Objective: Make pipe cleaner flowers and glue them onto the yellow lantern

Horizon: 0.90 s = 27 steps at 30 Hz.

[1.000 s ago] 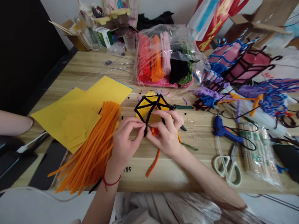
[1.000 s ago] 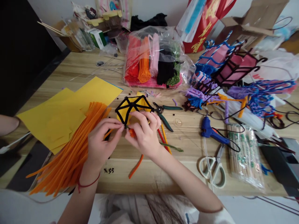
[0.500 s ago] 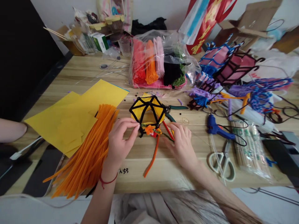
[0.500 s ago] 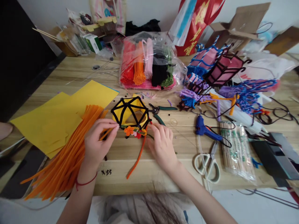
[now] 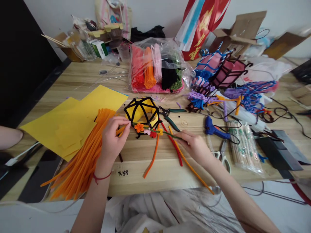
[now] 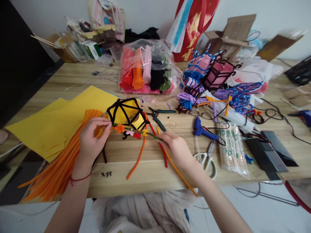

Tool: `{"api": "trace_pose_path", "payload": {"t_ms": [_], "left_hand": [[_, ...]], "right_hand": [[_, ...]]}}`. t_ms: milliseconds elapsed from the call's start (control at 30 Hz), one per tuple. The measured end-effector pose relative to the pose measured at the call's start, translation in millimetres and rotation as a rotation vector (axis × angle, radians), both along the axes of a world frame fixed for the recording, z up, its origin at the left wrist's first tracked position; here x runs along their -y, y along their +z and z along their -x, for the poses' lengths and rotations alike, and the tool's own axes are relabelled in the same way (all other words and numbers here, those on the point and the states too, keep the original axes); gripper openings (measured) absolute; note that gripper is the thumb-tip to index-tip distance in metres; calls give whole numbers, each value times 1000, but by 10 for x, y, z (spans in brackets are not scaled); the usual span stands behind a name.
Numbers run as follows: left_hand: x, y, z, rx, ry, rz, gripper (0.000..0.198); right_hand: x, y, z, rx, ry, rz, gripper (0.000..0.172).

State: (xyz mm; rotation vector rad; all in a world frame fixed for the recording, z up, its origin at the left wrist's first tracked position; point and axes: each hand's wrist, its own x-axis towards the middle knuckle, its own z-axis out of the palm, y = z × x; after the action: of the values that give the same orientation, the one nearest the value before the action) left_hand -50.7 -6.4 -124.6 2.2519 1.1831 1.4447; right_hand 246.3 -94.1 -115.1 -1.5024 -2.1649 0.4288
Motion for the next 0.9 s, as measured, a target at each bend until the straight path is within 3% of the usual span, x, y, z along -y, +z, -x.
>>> {"api": "trace_pose_path", "payload": {"t_ms": [200,367,433,500,667,767,900], "left_hand": [[-48,6,19,-59,-16,-38,7],[173,171,-112,-100,51,-187,23],[331,256,-203,-174,1,-286,33],[462,304,-293,-295,-133,-258,35],[493,197,-427,-555,-138,-178,39],[411,99,-458,-520,-101,-147,22],[376,61,-506,-434,-74,-96,18]], "right_hand": [[-63,392,-229,-211,180,-2,14],[-454,515,-284,-345,297,231,17],[-650,508,-305,-483,318,422,22],[-820,476,-322,-581,313,587,30],[-1061,343,-298,-677,297,682,41],[-1151,231,-259,-779,244,697,42],[-1256,81,-222,-960,123,670,39]]}}
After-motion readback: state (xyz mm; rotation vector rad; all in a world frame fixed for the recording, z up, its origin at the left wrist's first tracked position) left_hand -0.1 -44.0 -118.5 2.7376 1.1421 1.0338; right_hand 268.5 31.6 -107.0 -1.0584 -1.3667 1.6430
